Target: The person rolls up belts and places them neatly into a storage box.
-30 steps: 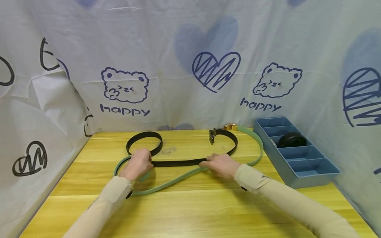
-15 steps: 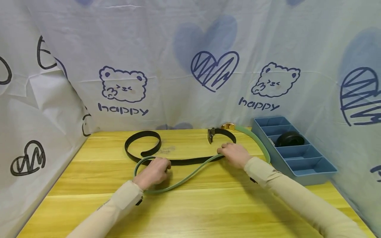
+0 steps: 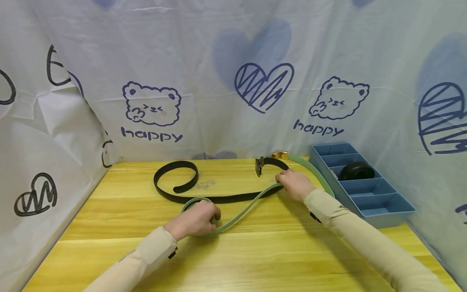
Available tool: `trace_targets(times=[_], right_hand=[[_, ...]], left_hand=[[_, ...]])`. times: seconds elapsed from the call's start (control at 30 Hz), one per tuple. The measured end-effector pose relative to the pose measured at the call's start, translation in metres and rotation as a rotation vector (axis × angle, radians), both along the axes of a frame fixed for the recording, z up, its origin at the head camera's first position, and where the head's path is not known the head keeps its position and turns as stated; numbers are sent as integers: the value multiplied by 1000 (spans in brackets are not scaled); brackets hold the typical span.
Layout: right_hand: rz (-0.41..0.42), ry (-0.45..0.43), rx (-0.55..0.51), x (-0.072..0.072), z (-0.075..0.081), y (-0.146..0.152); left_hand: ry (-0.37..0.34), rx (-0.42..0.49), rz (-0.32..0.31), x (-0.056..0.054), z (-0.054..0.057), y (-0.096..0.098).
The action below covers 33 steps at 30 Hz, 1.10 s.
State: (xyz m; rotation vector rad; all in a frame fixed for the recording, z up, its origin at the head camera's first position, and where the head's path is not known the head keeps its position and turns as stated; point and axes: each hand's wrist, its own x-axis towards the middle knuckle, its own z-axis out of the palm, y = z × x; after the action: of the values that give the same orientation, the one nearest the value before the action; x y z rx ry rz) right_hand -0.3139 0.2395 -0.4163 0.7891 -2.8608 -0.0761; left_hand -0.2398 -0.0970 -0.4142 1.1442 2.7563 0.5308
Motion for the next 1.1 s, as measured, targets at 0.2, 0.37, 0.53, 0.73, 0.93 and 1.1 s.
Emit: trace_targets(times=[0.2,0.37,0.53,0.73,0.93,1.1], right_hand=[[-46,38,-43,-6,3,-1],[-84,17,-59,-15,4,1],[-121,-12,-75,-24,5,0],[-8,32,-129,-15,4,-12],[383,37,-144,22,-1,-45],[559,-112,-164,48,-9,-67]], left_hand=[[-56,-31,-77,-4,-8,7],[-104,-95,-96,-7,-10,12],[-80,-103,-114,-10,-13,21],[-31,-48,-106,-11,-17,36],[-13,7,-54,-12,-19,47],[11,57,-30,-13,-22,55]])
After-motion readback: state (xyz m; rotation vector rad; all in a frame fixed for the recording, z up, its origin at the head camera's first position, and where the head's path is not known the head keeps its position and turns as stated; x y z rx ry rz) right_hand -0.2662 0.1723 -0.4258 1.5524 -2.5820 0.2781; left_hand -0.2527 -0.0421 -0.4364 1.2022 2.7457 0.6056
